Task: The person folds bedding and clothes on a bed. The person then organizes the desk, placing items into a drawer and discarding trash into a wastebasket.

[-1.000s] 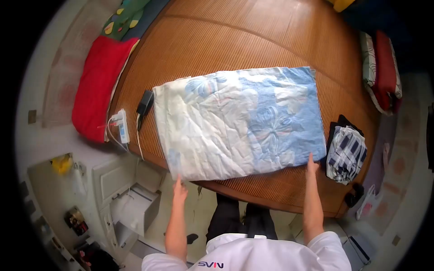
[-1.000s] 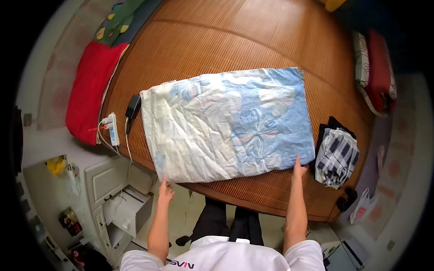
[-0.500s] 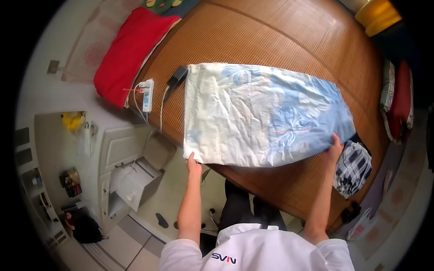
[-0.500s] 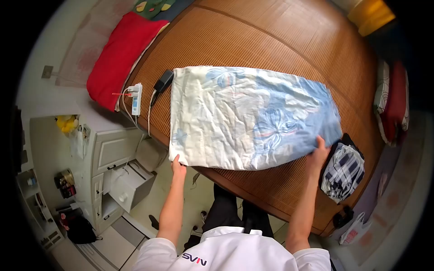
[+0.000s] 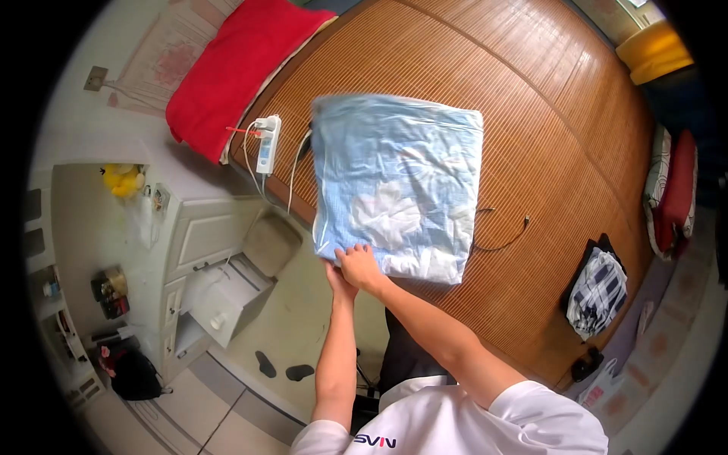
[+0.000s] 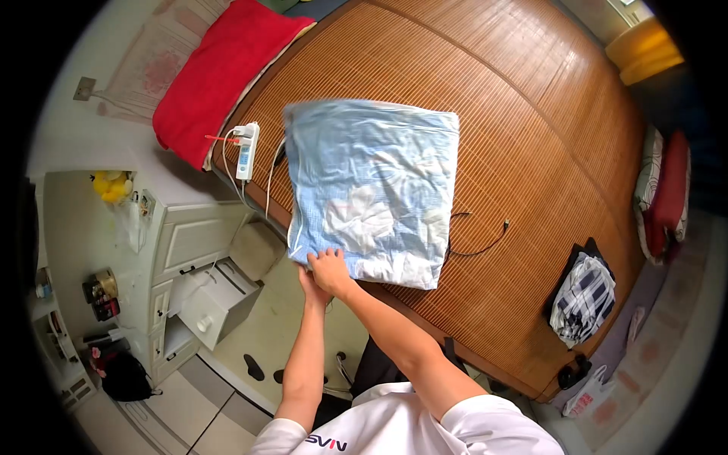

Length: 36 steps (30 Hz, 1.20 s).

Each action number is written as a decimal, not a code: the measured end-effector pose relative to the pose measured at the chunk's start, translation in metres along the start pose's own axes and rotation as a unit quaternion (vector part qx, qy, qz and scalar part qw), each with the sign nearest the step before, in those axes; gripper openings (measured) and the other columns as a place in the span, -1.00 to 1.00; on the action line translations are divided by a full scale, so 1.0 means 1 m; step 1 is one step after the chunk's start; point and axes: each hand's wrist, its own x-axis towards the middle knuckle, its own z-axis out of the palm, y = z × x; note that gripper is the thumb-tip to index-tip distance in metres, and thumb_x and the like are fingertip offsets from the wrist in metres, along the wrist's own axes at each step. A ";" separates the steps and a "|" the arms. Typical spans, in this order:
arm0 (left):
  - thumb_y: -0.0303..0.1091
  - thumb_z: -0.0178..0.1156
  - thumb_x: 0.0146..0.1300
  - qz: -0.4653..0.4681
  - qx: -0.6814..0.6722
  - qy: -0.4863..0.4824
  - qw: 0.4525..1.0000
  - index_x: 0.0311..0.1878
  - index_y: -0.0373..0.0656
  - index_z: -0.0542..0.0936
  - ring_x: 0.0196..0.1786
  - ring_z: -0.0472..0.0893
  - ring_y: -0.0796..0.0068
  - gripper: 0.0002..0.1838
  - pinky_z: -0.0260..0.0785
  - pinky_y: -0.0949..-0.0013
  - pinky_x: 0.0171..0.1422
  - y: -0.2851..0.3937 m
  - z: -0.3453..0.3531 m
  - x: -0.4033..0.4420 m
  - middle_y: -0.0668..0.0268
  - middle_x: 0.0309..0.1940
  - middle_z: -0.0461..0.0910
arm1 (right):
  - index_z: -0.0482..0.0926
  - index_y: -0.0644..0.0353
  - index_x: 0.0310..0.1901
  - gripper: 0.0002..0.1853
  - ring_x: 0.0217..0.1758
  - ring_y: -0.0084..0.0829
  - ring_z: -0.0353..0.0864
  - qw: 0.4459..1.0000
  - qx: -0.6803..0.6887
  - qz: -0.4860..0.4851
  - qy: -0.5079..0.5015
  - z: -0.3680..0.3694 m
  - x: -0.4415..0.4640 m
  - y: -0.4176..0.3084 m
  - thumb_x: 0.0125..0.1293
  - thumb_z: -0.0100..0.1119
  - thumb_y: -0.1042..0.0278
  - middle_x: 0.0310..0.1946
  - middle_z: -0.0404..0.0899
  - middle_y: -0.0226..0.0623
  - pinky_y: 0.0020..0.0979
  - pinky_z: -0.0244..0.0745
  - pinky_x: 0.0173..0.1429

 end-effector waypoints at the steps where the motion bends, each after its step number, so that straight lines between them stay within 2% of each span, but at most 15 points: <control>1: 0.19 -0.15 0.36 0.000 -0.044 0.036 0.998 0.21 -0.21 0.30 0.19 0.41 0.24 -0.36 0.25 0.16 0.29 0.002 0.005 -0.003 0.21 0.11 0.42 | 0.37 0.12 0.20 -0.40 0.01 -0.07 0.43 1.000 -0.001 0.002 0.000 0.005 -0.002 0.001 0.02 0.13 0.36 -0.17 0.55 -0.08 0.07 0.21 0.14; 4: 0.21 -0.08 0.32 -0.033 0.057 0.051 0.997 0.25 -0.19 0.26 0.18 0.41 0.24 -0.32 0.28 0.13 0.24 0.000 -0.036 0.014 0.19 0.13 0.39 | 0.41 0.17 0.12 -0.46 0.05 -0.04 0.41 0.993 0.107 -0.041 0.021 0.004 -0.028 0.013 0.03 0.16 0.33 -0.04 0.47 -0.02 -0.02 0.26 0.14; 6: 0.16 -0.03 0.32 -0.050 0.109 0.054 0.991 0.26 -0.18 0.24 0.18 0.40 0.24 -0.34 0.30 0.10 0.21 -0.004 -0.037 0.022 0.19 0.13 0.38 | 0.43 0.25 0.03 -0.51 0.05 -0.01 0.39 0.968 0.157 -0.087 0.175 -0.024 -0.056 0.030 0.01 0.22 0.33 0.02 0.40 0.00 -0.12 0.28 0.16; 10: -0.26 0.17 0.25 0.045 0.179 0.178 0.967 0.22 -0.18 0.32 0.17 0.41 0.25 -0.50 0.31 0.04 0.22 -0.004 0.007 0.012 0.21 0.12 0.42 | 0.41 0.39 -0.05 -0.50 0.02 -0.05 0.39 0.844 0.048 0.307 0.438 -0.043 -0.143 0.119 0.12 0.25 0.15 -0.07 0.41 0.01 -0.14 0.28 0.14; 12: -0.35 0.13 0.26 -0.050 -0.007 0.225 0.973 0.18 -0.18 0.35 0.18 0.40 0.25 -0.57 0.28 0.02 0.25 0.004 -0.012 0.026 0.20 0.11 0.43 | 0.43 0.40 -0.07 -0.44 -0.09 -0.12 0.45 0.809 0.192 0.451 0.325 -0.012 -0.162 0.166 0.12 0.29 0.03 -0.12 0.45 -0.02 -0.18 0.37 0.01; 14: -0.41 0.12 0.24 -0.036 0.035 0.228 0.972 0.12 -0.21 0.39 0.09 0.48 0.27 -0.62 0.40 0.11 0.15 0.007 0.006 0.027 0.20 0.05 0.48 | 0.45 0.36 -0.09 -0.47 -0.18 -0.27 0.49 0.766 0.340 0.513 0.184 -0.011 -0.163 0.172 0.12 0.29 0.03 -0.16 0.50 -0.10 -0.26 0.41 -0.12; 15: -0.42 0.12 0.23 0.001 0.088 0.206 0.975 0.10 -0.23 0.41 0.03 0.52 0.29 -0.63 0.45 0.19 0.08 0.013 0.015 0.025 0.20 0.02 0.50 | 0.46 0.35 -0.04 -0.49 -0.22 -0.42 0.49 0.674 0.575 0.444 0.134 -0.014 -0.163 0.179 0.13 0.29 0.09 -0.17 0.53 -0.17 -0.33 0.40 -0.20; 16: -0.43 0.13 0.22 0.037 0.141 0.182 0.972 0.09 -0.24 0.42 -0.03 0.56 0.30 -0.64 0.51 0.26 0.00 0.017 0.021 0.024 0.21 -0.01 0.52 | 0.42 0.35 0.06 -0.49 -0.21 -0.48 0.47 0.654 0.625 0.408 0.124 -0.026 -0.162 0.174 0.19 0.18 0.13 -0.14 0.54 -0.21 -0.39 0.38 -0.23; 18: -0.47 0.12 0.19 0.072 0.197 0.139 0.968 0.05 -0.25 0.44 -0.12 0.59 0.33 -0.66 0.55 0.38 -0.11 0.030 0.105 0.002 0.22 -0.07 0.54 | 0.38 0.30 0.14 -0.50 -0.13 -0.46 0.49 0.503 0.748 0.351 0.252 -0.062 -0.156 0.164 0.25 0.03 0.16 -0.06 0.53 -0.23 -0.40 0.42 -0.18; 20: -0.51 0.13 0.16 0.120 0.190 0.072 0.972 0.04 -0.23 0.44 -0.09 0.58 0.35 -0.66 0.54 0.35 -0.06 0.037 0.201 -0.013 0.23 -0.08 0.54 | 0.37 0.26 0.15 -0.54 -0.02 -0.40 0.50 0.452 0.811 0.236 0.289 -0.154 -0.173 0.139 0.29 -0.09 0.19 0.00 0.51 -0.21 -0.38 0.47 -0.08; 24: -0.57 0.12 0.13 0.147 0.262 -0.093 0.949 0.08 -0.27 0.37 0.02 0.54 0.30 -0.59 0.50 0.20 0.11 0.042 0.345 0.028 0.15 -0.02 0.49 | 0.38 0.37 0.08 -0.61 0.03 -0.29 0.51 0.511 0.811 -0.065 0.278 -0.310 -0.200 0.147 0.30 -0.13 0.30 0.01 0.50 -0.12 -0.23 0.45 0.12; 26: -0.57 0.12 0.14 0.055 0.279 -0.184 0.941 -0.01 -0.32 0.39 0.01 0.55 0.27 -0.68 0.51 0.20 0.11 0.038 0.417 0.026 0.12 -0.06 0.50 | 0.40 0.40 0.00 -0.65 -0.01 -0.27 0.51 0.496 0.805 -0.048 0.323 -0.360 -0.218 0.164 0.28 -0.08 0.32 -0.06 0.50 -0.12 -0.20 0.45 0.12; 29: -0.55 0.08 0.19 0.063 0.237 -0.262 0.933 -0.06 -0.39 0.40 0.00 0.56 0.22 -0.75 0.50 0.20 0.12 0.013 0.471 -0.004 0.08 -0.09 0.51 | 0.41 0.36 -0.05 -0.68 -0.05 -0.28 0.50 0.473 0.782 -0.005 0.406 -0.416 -0.277 0.136 0.26 -0.04 0.30 -0.12 0.50 -0.16 -0.18 0.47 0.09; 33: -0.56 0.05 0.24 0.086 0.243 -0.248 0.934 0.01 -0.38 0.40 0.03 0.55 0.22 -0.73 0.47 0.24 0.18 -0.015 0.451 -0.084 0.08 -0.04 0.52 | 0.42 0.34 -0.07 -0.65 -0.07 -0.35 0.51 0.523 0.703 -0.008 0.482 -0.406 -0.367 0.087 0.21 0.03 0.26 -0.14 0.50 -0.18 -0.19 0.52 -0.02; 36: -0.50 0.08 0.22 0.050 0.286 -0.209 0.934 0.06 -0.32 0.42 0.00 0.58 0.31 -0.68 0.51 0.27 0.11 -0.043 0.395 -0.127 0.15 -0.04 0.53 | 0.43 0.38 -0.03 -0.60 -0.20 -0.44 0.58 0.542 0.678 0.066 0.493 -0.335 -0.428 0.092 0.14 0.11 0.30 -0.20 0.54 -0.23 -0.48 0.56 -0.17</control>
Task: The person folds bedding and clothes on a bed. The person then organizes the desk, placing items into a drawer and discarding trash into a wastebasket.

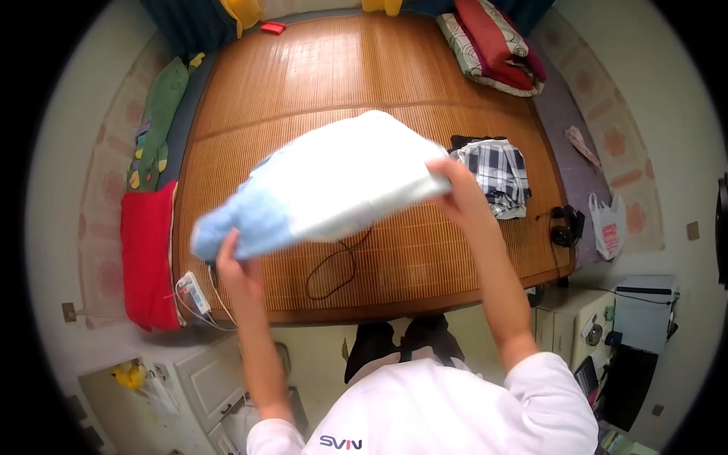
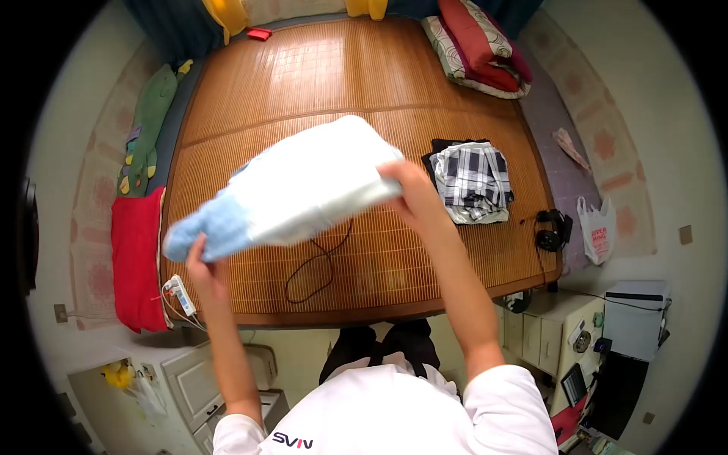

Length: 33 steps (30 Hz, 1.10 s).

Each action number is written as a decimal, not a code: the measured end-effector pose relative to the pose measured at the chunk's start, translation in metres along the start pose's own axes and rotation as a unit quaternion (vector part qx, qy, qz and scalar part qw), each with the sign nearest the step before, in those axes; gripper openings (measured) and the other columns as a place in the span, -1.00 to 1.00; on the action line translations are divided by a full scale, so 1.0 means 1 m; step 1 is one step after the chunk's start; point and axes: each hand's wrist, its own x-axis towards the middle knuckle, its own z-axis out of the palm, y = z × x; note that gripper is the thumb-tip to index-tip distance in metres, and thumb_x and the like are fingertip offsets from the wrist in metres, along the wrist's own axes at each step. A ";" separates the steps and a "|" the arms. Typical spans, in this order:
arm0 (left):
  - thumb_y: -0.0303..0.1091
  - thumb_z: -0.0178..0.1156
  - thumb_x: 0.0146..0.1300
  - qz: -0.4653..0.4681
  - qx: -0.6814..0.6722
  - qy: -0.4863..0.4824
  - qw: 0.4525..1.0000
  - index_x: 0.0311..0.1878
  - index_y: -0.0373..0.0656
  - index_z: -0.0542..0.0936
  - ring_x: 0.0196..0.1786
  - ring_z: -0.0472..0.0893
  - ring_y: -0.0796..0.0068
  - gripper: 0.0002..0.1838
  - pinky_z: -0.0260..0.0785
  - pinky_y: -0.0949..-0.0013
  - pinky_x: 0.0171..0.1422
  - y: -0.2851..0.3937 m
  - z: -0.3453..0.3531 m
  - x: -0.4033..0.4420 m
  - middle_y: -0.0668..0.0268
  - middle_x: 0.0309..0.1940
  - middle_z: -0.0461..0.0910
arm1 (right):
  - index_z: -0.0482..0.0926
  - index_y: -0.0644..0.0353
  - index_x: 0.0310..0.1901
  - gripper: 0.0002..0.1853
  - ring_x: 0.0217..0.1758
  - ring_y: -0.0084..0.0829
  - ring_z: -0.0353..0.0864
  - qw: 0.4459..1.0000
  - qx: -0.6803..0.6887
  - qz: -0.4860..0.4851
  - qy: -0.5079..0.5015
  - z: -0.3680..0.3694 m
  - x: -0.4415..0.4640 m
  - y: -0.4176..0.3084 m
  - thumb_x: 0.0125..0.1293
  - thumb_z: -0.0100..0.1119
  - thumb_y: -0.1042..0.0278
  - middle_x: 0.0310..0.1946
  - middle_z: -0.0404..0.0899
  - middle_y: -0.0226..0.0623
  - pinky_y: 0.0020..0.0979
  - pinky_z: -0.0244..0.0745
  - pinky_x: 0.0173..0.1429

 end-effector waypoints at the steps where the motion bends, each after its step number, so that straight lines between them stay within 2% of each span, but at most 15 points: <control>1: -0.49 0.09 0.21 -0.030 0.014 0.003 0.999 0.07 -0.32 0.42 0.02 0.57 0.32 -0.66 0.49 0.27 0.13 -0.018 -0.009 -0.020 0.15 -0.04 0.53 | 0.44 0.41 -0.03 -0.60 -0.20 -0.42 0.59 0.999 -0.005 -0.019 0.034 -0.008 -0.030 0.009 0.12 0.14 0.34 -0.22 0.56 -0.21 -0.47 0.56 -0.14; 5: -0.48 0.12 0.22 -0.207 0.076 0.055 0.974 0.16 -0.31 0.36 0.05 0.53 0.34 -0.58 0.46 0.34 0.15 -0.124 -0.113 -0.052 0.19 0.03 0.50 | 0.46 0.40 0.01 -0.60 -0.16 -0.43 0.60 0.993 -0.080 0.059 0.066 -0.116 -0.081 0.127 0.20 0.15 0.33 -0.14 0.59 -0.20 -0.42 0.54 -0.03; 7: -0.51 0.13 0.21 -0.266 0.042 0.101 0.958 0.21 -0.25 0.31 0.06 0.53 0.29 -0.52 0.58 0.21 -0.08 -0.204 -0.207 -0.041 0.21 0.02 0.50 | 0.48 0.25 0.01 -0.63 -0.10 -0.47 0.57 0.960 -0.072 0.238 0.126 -0.161 -0.093 0.199 0.22 0.18 0.24 -0.10 0.57 -0.32 -0.37 0.57 -0.12; 8: -0.57 0.11 0.19 -0.213 0.132 0.127 0.960 0.23 -0.21 0.29 -0.02 0.57 0.23 -0.49 0.61 0.18 -0.24 -0.224 -0.211 -0.049 0.19 -0.03 0.52 | 0.49 0.19 0.01 -0.63 -0.07 -0.48 0.55 0.946 -0.063 0.276 0.159 -0.185 -0.096 0.248 0.22 0.19 0.21 -0.09 0.56 -0.34 -0.35 0.58 -0.17; 9: -0.57 0.11 0.17 -0.220 0.197 0.155 0.943 0.20 -0.21 0.30 -0.04 0.57 0.24 -0.51 0.61 0.22 -0.28 -0.240 -0.223 -0.052 0.18 -0.02 0.51 | 0.50 0.21 0.01 -0.68 -0.19 -0.34 0.61 0.938 -0.085 0.295 0.162 -0.216 -0.097 0.301 0.27 0.16 0.26 -0.17 0.60 -0.27 -0.36 0.59 -0.19; 12: -0.52 0.17 0.15 -0.328 0.373 0.263 0.827 0.05 -0.18 0.41 -0.09 0.55 0.19 -0.63 0.54 0.14 -0.21 -0.286 -0.278 -0.040 0.16 -0.07 0.50 | 0.51 0.21 -0.40 -0.83 -0.71 -0.51 0.36 0.856 -0.228 0.423 0.190 -0.253 -0.099 0.365 0.19 0.18 0.28 -0.66 0.45 -0.32 -0.45 0.26 -0.65; 14: -0.55 0.11 0.03 -0.309 0.363 0.370 0.797 0.02 -0.23 0.43 -0.10 0.53 0.16 -0.59 0.45 0.01 -0.11 -0.307 -0.311 -0.020 0.10 -0.07 0.49 | 0.51 0.22 -0.44 -0.83 -0.68 -0.49 0.42 0.809 -0.350 0.432 0.191 -0.261 -0.088 0.368 0.16 0.19 0.30 -0.66 0.47 -0.30 -0.46 0.30 -0.63; 16: -0.52 0.07 -0.03 -0.279 0.377 0.416 0.779 0.12 -0.29 0.40 -0.07 0.53 0.11 -0.48 0.41 -0.02 -0.01 -0.297 -0.269 -0.021 0.07 0.02 0.47 | 0.51 0.21 -0.39 -0.85 -0.62 -0.49 0.48 0.856 -0.332 0.356 0.175 -0.278 -0.087 0.357 0.14 0.18 0.31 -0.62 0.50 -0.33 -0.47 0.36 -0.59; 18: -0.48 0.01 0.01 -0.165 0.442 0.355 0.807 0.11 -0.50 0.36 0.00 0.54 0.14 -0.47 0.39 0.18 0.12 -0.294 -0.250 -0.026 0.01 0.14 0.42 | 0.51 0.20 -0.34 -0.88 -0.55 -0.53 0.53 0.863 -0.327 0.324 0.209 -0.292 -0.084 0.326 0.17 0.16 0.34 -0.58 0.53 -0.36 -0.50 0.39 -0.57; 21: -0.50 0.11 0.04 0.036 0.660 0.326 0.676 0.12 -0.42 0.31 -0.03 0.49 0.08 -0.48 0.31 0.14 0.09 -0.301 -0.186 -0.033 -0.02 0.00 0.42 | 0.48 0.16 -0.33 -0.94 -0.57 -0.61 0.46 0.935 -0.086 0.241 0.244 -0.356 -0.072 0.273 0.21 0.12 0.39 -0.56 0.46 -0.45 -0.58 0.36 -0.59; 23: -0.49 0.13 0.08 0.123 0.703 0.269 0.646 0.15 -0.38 0.27 -0.02 0.47 0.09 -0.47 0.29 0.14 0.10 -0.323 -0.142 -0.041 0.01 0.00 0.39 | 0.41 0.19 -0.14 -0.66 -0.52 -0.61 0.40 0.916 -0.061 0.112 0.381 -0.404 -0.058 0.229 0.19 0.27 0.20 -0.40 0.45 -0.37 -0.55 0.34 -0.59; 25: -0.44 0.16 0.16 0.148 0.676 0.067 0.719 0.17 -0.33 0.27 0.03 0.46 0.17 -0.49 0.32 0.21 0.09 -0.360 -0.071 -0.048 0.04 0.06 0.36 | 0.34 0.23 -0.01 -0.45 -0.21 -0.50 0.41 0.881 -0.160 0.001 0.445 -0.463 -0.036 0.178 0.14 0.33 0.03 -0.23 0.39 -0.33 -0.48 0.41 -0.14; 27: -0.33 0.21 0.21 -0.008 0.546 -0.049 0.836 0.19 -0.29 0.27 0.08 0.44 0.26 -0.47 0.34 0.27 0.09 -0.415 0.014 -0.055 0.08 0.08 0.35 | 0.25 0.32 0.15 -0.25 0.13 -0.29 0.31 0.874 -0.169 -0.103 0.443 -0.507 -0.001 0.126 0.10 0.36 -0.01 0.08 0.30 -0.13 -0.29 0.27 0.19; 31: -0.06 0.27 0.18 -0.125 0.535 -0.163 0.819 0.35 -0.32 0.07 0.26 0.33 0.16 -0.15 0.19 0.22 0.31 -0.557 0.154 -0.034 -0.05 0.26 0.24 | 0.01 0.47 0.33 0.17 0.39 0.03 0.11 0.837 -0.359 -0.197 0.362 -0.510 0.085 0.039 -0.12 0.43 -0.21 0.31 0.11 0.22 -0.15 0.02 0.42; 33: -0.02 0.32 0.11 -0.138 0.550 -0.190 0.801 0.36 -0.33 0.05 0.27 0.31 0.15 -0.07 0.15 0.24 0.34 -0.603 0.205 -0.025 -0.04 0.26 0.24 | -0.20 0.42 0.39 0.36 0.42 0.16 -0.02 0.806 -0.511 -0.040 0.298 -0.511 0.111 0.026 -0.20 0.36 -0.39 0.37 -0.06 0.26 0.00 -0.08 0.44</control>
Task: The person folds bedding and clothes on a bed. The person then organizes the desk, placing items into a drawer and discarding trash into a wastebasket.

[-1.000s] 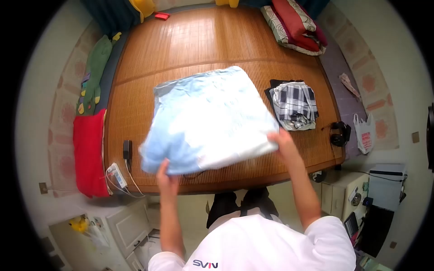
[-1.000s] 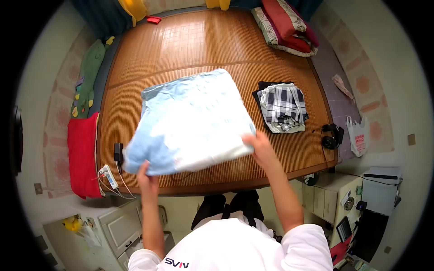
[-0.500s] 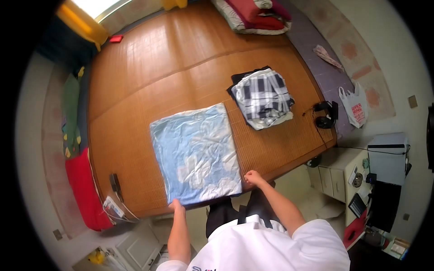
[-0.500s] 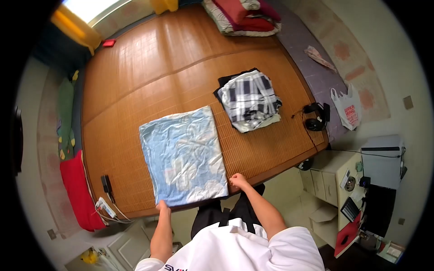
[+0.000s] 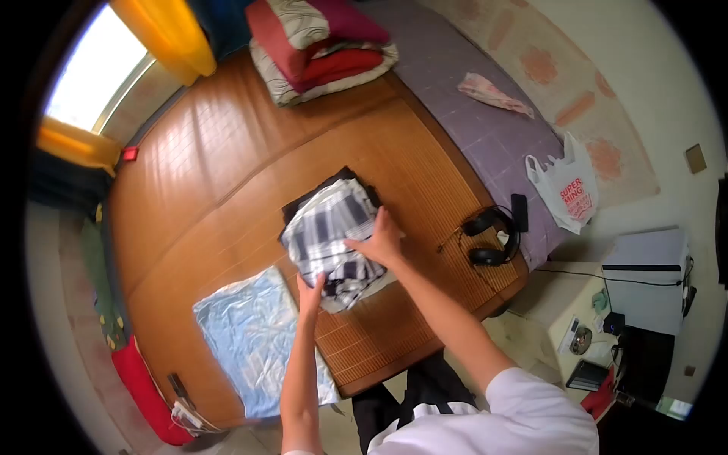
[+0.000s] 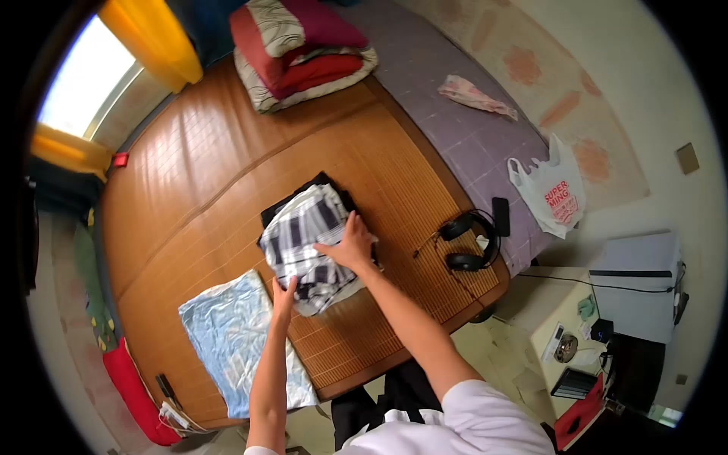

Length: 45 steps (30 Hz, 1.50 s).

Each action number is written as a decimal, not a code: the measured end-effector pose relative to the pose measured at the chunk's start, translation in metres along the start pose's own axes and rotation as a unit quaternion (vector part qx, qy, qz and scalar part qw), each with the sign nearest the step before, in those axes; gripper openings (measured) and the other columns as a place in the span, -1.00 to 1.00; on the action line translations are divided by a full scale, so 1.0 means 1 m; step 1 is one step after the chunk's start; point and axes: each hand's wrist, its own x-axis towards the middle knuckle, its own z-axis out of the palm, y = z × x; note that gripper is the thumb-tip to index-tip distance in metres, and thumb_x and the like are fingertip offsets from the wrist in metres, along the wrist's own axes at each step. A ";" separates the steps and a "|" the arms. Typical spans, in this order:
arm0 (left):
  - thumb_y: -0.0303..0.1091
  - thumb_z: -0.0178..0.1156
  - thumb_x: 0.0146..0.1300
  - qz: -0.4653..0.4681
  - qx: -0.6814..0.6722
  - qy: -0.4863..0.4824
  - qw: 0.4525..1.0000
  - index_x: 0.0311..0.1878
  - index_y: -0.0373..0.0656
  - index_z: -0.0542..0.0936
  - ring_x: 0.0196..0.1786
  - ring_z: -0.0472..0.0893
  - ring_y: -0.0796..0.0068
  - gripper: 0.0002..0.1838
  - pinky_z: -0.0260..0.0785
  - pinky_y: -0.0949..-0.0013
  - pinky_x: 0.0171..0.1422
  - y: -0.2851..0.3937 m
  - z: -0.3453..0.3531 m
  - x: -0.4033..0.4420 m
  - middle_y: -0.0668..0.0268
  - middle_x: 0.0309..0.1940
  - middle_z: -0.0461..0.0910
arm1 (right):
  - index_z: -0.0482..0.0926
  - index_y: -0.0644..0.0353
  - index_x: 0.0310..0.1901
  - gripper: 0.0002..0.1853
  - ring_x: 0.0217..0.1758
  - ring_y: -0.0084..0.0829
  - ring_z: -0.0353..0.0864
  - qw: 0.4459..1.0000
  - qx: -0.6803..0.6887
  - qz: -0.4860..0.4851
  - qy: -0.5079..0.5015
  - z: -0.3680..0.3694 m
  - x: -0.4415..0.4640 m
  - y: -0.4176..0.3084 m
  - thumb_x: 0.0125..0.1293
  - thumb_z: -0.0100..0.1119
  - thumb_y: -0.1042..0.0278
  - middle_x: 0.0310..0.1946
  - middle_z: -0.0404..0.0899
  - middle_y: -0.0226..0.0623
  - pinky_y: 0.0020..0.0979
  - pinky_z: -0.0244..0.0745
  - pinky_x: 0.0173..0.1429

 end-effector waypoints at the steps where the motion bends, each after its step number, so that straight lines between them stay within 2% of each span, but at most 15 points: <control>1: -0.01 0.34 0.07 -0.002 0.003 -0.028 1.000 0.36 -0.34 0.05 0.28 0.31 0.15 -0.03 0.14 0.25 0.34 0.013 0.015 0.014 -0.04 0.27 0.23 | -0.22 0.38 0.40 0.40 0.45 0.15 -0.08 0.995 -0.021 0.073 -0.068 0.005 0.013 0.011 -0.24 0.33 -0.45 0.39 -0.09 0.24 0.07 -0.12 0.44; 3: -0.04 0.37 0.02 -0.028 -0.066 -0.024 0.997 0.31 -0.41 0.16 0.22 0.37 0.17 -0.07 0.18 0.26 0.31 -0.007 0.025 0.044 -0.03 0.20 0.33 | -0.18 0.50 0.37 0.41 0.47 0.10 -0.14 0.969 0.001 0.191 -0.157 0.012 0.030 0.039 -0.27 0.39 -0.40 0.39 -0.13 0.25 -0.11 -0.08 0.47; 6: -0.07 0.37 0.04 -0.057 -0.044 0.003 0.997 0.20 -0.44 0.33 0.12 0.47 0.23 -0.21 0.27 0.27 0.22 -0.031 0.018 0.062 0.03 0.10 0.45 | -0.15 0.54 0.35 0.43 0.47 0.05 -0.09 0.976 0.055 0.138 -0.159 0.023 0.041 0.071 -0.33 0.42 -0.41 0.38 -0.08 0.24 -0.19 -0.04 0.48; 11: -0.11 0.29 0.16 -0.186 -0.211 -0.091 0.955 0.18 -0.34 0.40 0.06 0.49 0.35 -0.37 0.31 0.31 0.13 -0.061 0.020 0.081 0.20 0.05 0.51 | 0.09 0.57 0.28 0.29 0.35 -0.09 0.23 0.951 0.138 0.205 -0.184 0.053 0.057 0.101 -0.35 0.53 -0.23 0.27 0.22 0.15 -0.34 0.20 0.37; 16: 0.00 0.26 0.17 -0.181 -0.221 -0.117 0.951 0.16 -0.42 0.39 -0.05 0.57 0.25 -0.31 0.42 0.21 0.02 -0.073 0.019 0.086 0.12 0.00 0.53 | 0.27 0.49 0.22 0.08 0.18 -0.22 0.46 0.880 0.256 0.308 -0.254 0.036 0.061 0.089 -0.30 0.57 -0.03 0.13 0.44 0.02 -0.35 0.36 0.24; 25: -0.06 0.23 0.21 -0.201 -0.299 -0.141 0.922 0.17 -0.32 0.38 -0.07 0.60 0.27 -0.39 0.47 0.23 0.00 -0.047 0.023 0.071 0.15 -0.03 0.57 | 0.25 0.39 0.27 0.09 0.28 -0.19 0.35 0.921 0.203 0.263 -0.203 0.065 0.058 0.110 -0.27 0.54 -0.09 0.22 0.36 0.00 -0.36 0.26 0.32; 27: -0.12 0.20 0.25 -0.201 -0.311 -0.118 0.921 0.12 -0.34 0.43 -0.13 0.60 0.35 -0.48 0.46 0.28 -0.07 -0.048 0.024 0.071 0.19 -0.09 0.58 | 0.02 0.37 0.38 0.35 0.43 -0.07 0.08 0.918 0.155 0.244 -0.272 0.065 0.063 0.115 -0.37 0.44 -0.38 0.35 0.08 0.15 -0.32 0.09 0.42; 29: -0.13 0.20 0.25 -0.223 -0.281 -0.130 0.924 0.09 -0.33 0.44 -0.14 0.61 0.37 -0.51 0.47 0.30 -0.09 -0.042 0.018 0.071 0.21 -0.11 0.59 | -0.05 0.39 0.39 0.34 0.45 0.03 0.02 0.879 0.198 0.163 -0.402 0.034 0.077 0.110 -0.25 0.38 -0.42 0.38 0.02 0.14 -0.10 0.08 0.41; 31: -0.01 0.21 0.23 -0.224 -0.219 -0.130 0.941 0.06 -0.34 0.48 -0.22 0.64 0.30 -0.44 0.50 0.26 -0.15 -0.068 0.005 0.084 0.17 -0.18 0.62 | -0.01 0.33 0.39 0.22 0.40 0.02 0.12 0.832 0.148 0.220 -0.488 -0.030 0.104 0.103 -0.13 0.36 -0.37 0.36 0.07 0.15 0.06 0.23 0.31; 32: -0.16 0.20 0.26 -0.231 -0.200 -0.089 0.948 0.07 -0.30 0.46 -0.19 0.61 0.42 -0.56 0.47 0.35 -0.13 -0.032 0.012 0.069 0.25 -0.14 0.59 | 0.02 0.22 0.39 0.09 0.25 -0.05 0.35 0.788 0.201 0.209 -0.543 -0.070 0.134 0.108 -0.02 0.33 -0.29 0.27 0.23 0.12 0.03 0.42 0.16; 35: -0.17 0.13 0.31 -0.236 -0.192 -0.016 0.952 0.10 -0.34 0.44 -0.14 0.58 0.39 -0.55 0.45 0.34 -0.10 -0.021 0.030 0.062 0.24 -0.14 0.57 | -0.03 0.09 0.40 -0.19 -0.27 -0.36 0.56 0.880 0.399 0.214 -0.143 -0.135 0.232 0.191 0.23 0.25 0.26 -0.13 0.52 -0.04 -0.33 0.56 -0.37; 37: -0.18 0.09 0.32 -0.287 -0.207 -0.016 0.935 0.16 -0.26 0.40 -0.16 0.58 0.37 -0.55 0.46 0.32 -0.12 -0.059 0.028 0.075 0.25 -0.16 0.56 | -0.22 -0.07 0.45 -0.07 -0.43 -0.42 0.49 0.847 0.492 0.190 0.061 -0.229 0.293 0.213 0.19 0.20 0.42 -0.21 0.50 -0.15 -0.40 0.48 -0.45; 40: -0.19 0.08 0.30 -0.254 -0.230 -0.014 0.939 0.08 -0.20 0.44 -0.26 0.60 0.40 -0.63 0.50 0.29 -0.20 -0.036 0.051 0.066 0.31 -0.20 0.57 | -0.19 -0.07 0.45 -0.05 -0.33 -0.38 0.54 0.921 0.334 0.119 0.164 -0.304 0.378 0.287 0.08 0.14 0.50 -0.18 0.50 -0.17 -0.34 0.50 -0.36; 42: 0.05 0.14 0.25 -0.281 -0.209 -0.047 0.935 0.13 -0.16 0.43 -0.16 0.61 0.27 -0.46 0.50 0.20 -0.03 -0.036 0.045 0.066 0.27 -0.14 0.60 | -0.13 -0.04 0.45 -0.08 -0.30 -0.35 0.55 0.930 0.291 0.124 0.185 -0.319 0.423 0.341 0.07 0.12 0.50 -0.17 0.51 -0.16 -0.31 0.51 -0.31; 45: 0.01 0.13 0.26 -0.298 -0.204 -0.028 0.932 0.08 -0.15 0.44 -0.20 0.60 0.32 -0.52 0.49 0.24 -0.10 -0.039 0.038 0.060 0.29 -0.19 0.59 | 0.17 0.11 0.34 -0.28 -0.25 -0.21 0.59 0.968 0.116 0.066 0.211 -0.326 0.437 0.395 0.05 0.07 0.51 -0.13 0.55 -0.08 -0.26 0.51 -0.17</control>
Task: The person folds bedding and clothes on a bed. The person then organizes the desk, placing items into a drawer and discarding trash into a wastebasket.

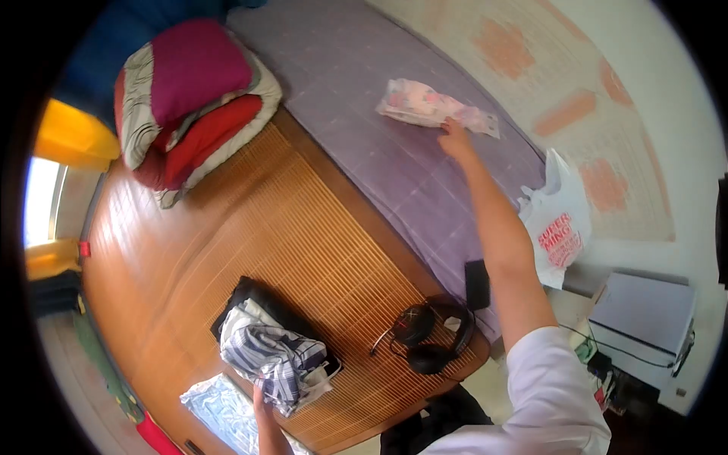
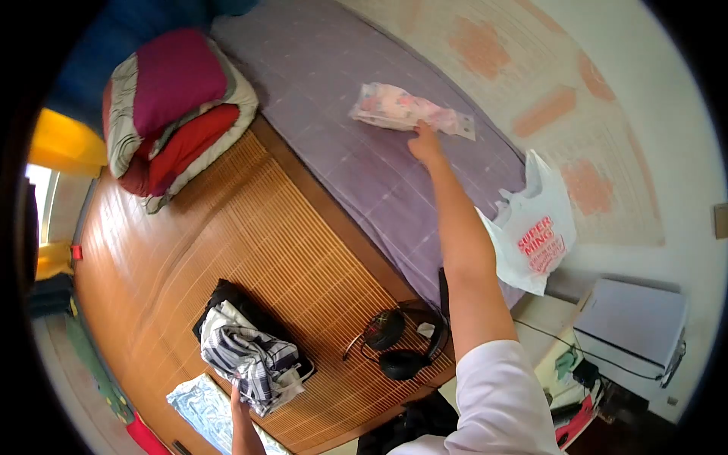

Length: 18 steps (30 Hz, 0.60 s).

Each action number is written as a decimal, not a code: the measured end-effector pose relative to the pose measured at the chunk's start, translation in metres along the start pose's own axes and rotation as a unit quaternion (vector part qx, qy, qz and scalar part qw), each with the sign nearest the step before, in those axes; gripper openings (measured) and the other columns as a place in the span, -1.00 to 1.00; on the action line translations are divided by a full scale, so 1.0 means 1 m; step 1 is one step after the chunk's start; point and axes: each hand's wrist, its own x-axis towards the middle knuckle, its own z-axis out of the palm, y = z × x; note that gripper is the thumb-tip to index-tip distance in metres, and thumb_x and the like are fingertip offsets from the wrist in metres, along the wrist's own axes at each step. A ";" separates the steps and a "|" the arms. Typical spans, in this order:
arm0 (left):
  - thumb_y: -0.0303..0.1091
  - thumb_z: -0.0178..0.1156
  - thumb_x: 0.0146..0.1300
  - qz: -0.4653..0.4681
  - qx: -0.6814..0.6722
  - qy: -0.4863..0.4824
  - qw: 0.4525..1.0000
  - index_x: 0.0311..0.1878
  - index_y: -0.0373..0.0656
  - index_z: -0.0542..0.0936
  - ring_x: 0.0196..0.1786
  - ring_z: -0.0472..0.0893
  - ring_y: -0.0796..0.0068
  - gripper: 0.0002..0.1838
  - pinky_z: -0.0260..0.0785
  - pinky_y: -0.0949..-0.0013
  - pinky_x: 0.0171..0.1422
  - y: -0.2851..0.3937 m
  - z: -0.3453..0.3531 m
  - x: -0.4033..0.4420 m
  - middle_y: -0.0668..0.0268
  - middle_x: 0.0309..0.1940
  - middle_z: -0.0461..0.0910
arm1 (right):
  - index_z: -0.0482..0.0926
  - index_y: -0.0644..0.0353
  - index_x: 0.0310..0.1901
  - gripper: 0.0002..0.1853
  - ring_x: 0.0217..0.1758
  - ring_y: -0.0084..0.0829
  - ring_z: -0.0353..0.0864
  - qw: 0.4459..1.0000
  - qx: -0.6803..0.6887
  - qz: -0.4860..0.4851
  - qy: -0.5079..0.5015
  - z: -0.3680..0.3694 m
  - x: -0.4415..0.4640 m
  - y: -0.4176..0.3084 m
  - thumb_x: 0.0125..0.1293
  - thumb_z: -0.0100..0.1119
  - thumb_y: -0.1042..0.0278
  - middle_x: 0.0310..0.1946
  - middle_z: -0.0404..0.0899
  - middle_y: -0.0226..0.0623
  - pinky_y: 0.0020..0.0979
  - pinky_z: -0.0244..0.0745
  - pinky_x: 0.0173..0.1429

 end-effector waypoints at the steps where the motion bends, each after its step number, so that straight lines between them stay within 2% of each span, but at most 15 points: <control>1: 0.00 0.13 0.26 -0.006 0.000 0.002 1.000 0.06 -0.15 0.45 -0.22 0.60 0.34 -0.54 0.49 0.25 -0.12 -0.001 -0.002 0.000 0.30 -0.21 0.59 | 0.27 0.17 0.24 -0.38 -0.19 -0.14 0.60 0.998 -0.058 -0.026 0.000 -0.006 -0.014 -0.010 0.05 0.06 0.51 -0.11 0.56 -0.03 -0.25 0.50 -0.10; 2: -0.01 0.13 0.27 -0.008 0.001 0.003 1.000 0.05 -0.15 0.45 -0.23 0.60 0.35 -0.56 0.49 0.26 -0.14 0.000 -0.002 0.002 0.31 -0.23 0.59 | 0.37 0.23 0.15 -0.47 -0.12 -0.07 0.60 0.992 -0.117 -0.053 0.002 -0.017 -0.027 -0.023 0.05 0.04 0.51 -0.10 0.56 0.01 -0.24 0.48 -0.03; 4: -0.04 0.13 0.27 -0.015 0.003 0.003 1.000 0.02 -0.14 0.46 -0.26 0.59 0.39 -0.59 0.49 0.28 -0.18 0.002 -0.006 0.004 0.33 -0.26 0.58 | 0.40 0.28 0.05 -0.57 -0.02 -0.04 0.57 0.992 -0.107 -0.068 -0.032 -0.038 -0.069 -0.044 0.08 0.05 0.50 -0.07 0.56 0.04 -0.21 0.47 0.01; 6: -0.06 0.12 0.28 -0.017 -0.001 0.000 1.000 -0.01 -0.14 0.47 -0.29 0.59 0.42 -0.63 0.49 0.31 -0.22 0.001 -0.009 0.005 0.35 -0.30 0.57 | 0.38 0.29 0.08 -0.58 0.02 -0.02 0.55 0.993 -0.004 -0.113 -0.033 -0.064 -0.136 -0.054 0.12 0.03 0.51 -0.07 0.55 0.07 -0.18 0.46 0.02; 8: -0.09 0.12 0.29 -0.017 -0.002 0.001 1.000 -0.05 -0.13 0.48 -0.32 0.58 0.45 -0.66 0.48 0.33 -0.26 0.000 -0.016 0.009 0.37 -0.33 0.57 | 0.37 0.31 0.12 -0.57 0.03 0.03 0.53 0.989 -0.109 -0.080 -0.067 -0.102 -0.223 -0.092 0.16 0.03 0.51 -0.05 0.53 0.12 -0.15 0.44 0.04; 9: -0.10 0.12 0.29 -0.015 -0.005 -0.002 1.000 -0.06 -0.13 0.48 -0.34 0.58 0.47 -0.68 0.48 0.34 -0.28 0.000 -0.016 0.012 0.38 -0.35 0.56 | 0.36 0.32 0.13 -0.56 0.00 0.07 0.52 0.989 -0.101 -0.079 -0.070 -0.111 -0.262 -0.085 0.16 0.04 0.50 -0.06 0.52 0.15 -0.13 0.44 0.03; 10: -0.11 0.12 0.29 -0.012 -0.015 -0.001 1.000 -0.08 -0.12 0.48 -0.35 0.58 0.49 -0.70 0.48 0.35 -0.31 0.000 -0.013 0.013 0.39 -0.37 0.56 | 0.34 0.35 0.14 -0.55 -0.10 0.09 0.55 0.986 -0.133 -0.001 -0.104 -0.122 -0.303 -0.098 0.16 0.03 0.51 -0.12 0.53 0.16 -0.11 0.46 -0.02; 11: -0.09 0.11 0.30 0.010 -0.022 -0.009 1.000 -0.15 -0.11 0.50 -0.43 0.56 0.51 -0.72 0.45 0.37 -0.38 0.004 0.004 0.002 0.41 -0.44 0.54 | 0.31 0.36 0.16 -0.51 -0.21 0.09 0.57 0.979 -0.160 -0.097 -0.077 -0.120 -0.342 -0.064 0.15 0.03 0.51 -0.17 0.55 0.15 -0.08 0.48 -0.13; 12: -0.11 0.08 0.33 -0.002 -0.001 -0.036 0.999 -0.21 -0.12 0.51 -0.48 0.54 0.52 -0.74 0.43 0.39 -0.43 0.004 -0.005 0.008 0.41 -0.49 0.53 | 0.29 0.32 0.20 -0.47 -0.35 0.09 0.57 0.958 -0.234 0.039 -0.163 -0.123 -0.378 -0.055 0.15 0.04 0.47 -0.32 0.58 0.12 -0.03 0.47 -0.24; 13: -0.03 0.07 0.32 -0.017 -0.001 -0.059 0.998 -0.12 -0.14 0.51 -0.36 0.57 0.41 -0.66 0.46 0.29 -0.26 0.000 -0.022 0.022 0.34 -0.36 0.57 | 0.25 0.36 0.22 -0.44 -0.44 0.07 0.56 0.960 -0.217 0.053 -0.172 -0.127 -0.405 -0.057 0.15 0.05 0.40 -0.47 0.58 0.05 -0.01 0.45 -0.32; 14: 0.04 0.07 0.31 -0.030 -0.001 -0.082 0.996 -0.02 -0.16 0.51 -0.23 0.61 0.29 -0.56 0.49 0.18 -0.08 -0.004 -0.035 0.033 0.28 -0.22 0.61 | 0.24 0.44 0.21 -0.42 -0.51 0.04 0.56 0.943 -0.267 0.098 -0.171 -0.124 -0.420 -0.078 0.17 0.05 0.33 -0.58 0.58 -0.05 -0.01 0.45 -0.36; 15: 0.05 0.06 0.31 -0.018 0.006 -0.098 0.995 0.02 -0.15 0.50 -0.20 0.59 0.27 -0.55 0.48 0.15 -0.06 -0.006 -0.039 0.035 0.26 -0.19 0.61 | 0.22 0.50 0.20 -0.39 -0.50 -0.02 0.58 0.936 -0.281 0.104 -0.184 -0.114 -0.423 -0.107 0.21 0.07 0.26 -0.56 0.60 -0.10 -0.05 0.47 -0.38; 16: 0.04 0.05 0.31 -0.010 0.002 -0.054 0.998 0.06 -0.14 0.48 -0.15 0.59 0.26 -0.54 0.47 0.11 -0.02 -0.003 -0.023 0.026 0.24 -0.14 0.60 | 0.23 0.48 0.20 -0.34 -0.49 -0.05 0.62 0.951 -0.212 0.107 -0.199 -0.093 -0.422 -0.142 0.21 0.15 0.15 -0.56 0.61 -0.12 -0.13 0.50 -0.38; 17: -0.06 0.03 0.34 -0.010 -0.039 -0.038 0.998 -0.02 -0.18 0.49 -0.27 0.59 0.35 -0.63 0.48 0.23 -0.17 0.006 0.010 0.003 0.28 -0.26 0.59 | 0.23 0.49 0.19 -0.26 -0.40 -0.16 0.67 0.965 -0.043 0.108 -0.236 -0.059 -0.426 -0.152 0.20 0.22 0.00 -0.46 0.66 -0.17 -0.23 0.54 -0.32; 18: -0.16 0.02 0.36 -0.010 -0.078 -0.021 0.997 -0.10 -0.21 0.49 -0.39 0.59 0.43 -0.71 0.50 0.36 -0.33 0.014 0.034 -0.017 0.31 -0.38 0.58 | 0.18 0.47 0.24 -0.17 -0.07 -0.19 0.64 0.924 0.140 0.147 -0.325 -0.015 -0.429 -0.160 0.21 0.22 -0.09 -0.13 0.62 -0.02 -0.28 0.53 -0.06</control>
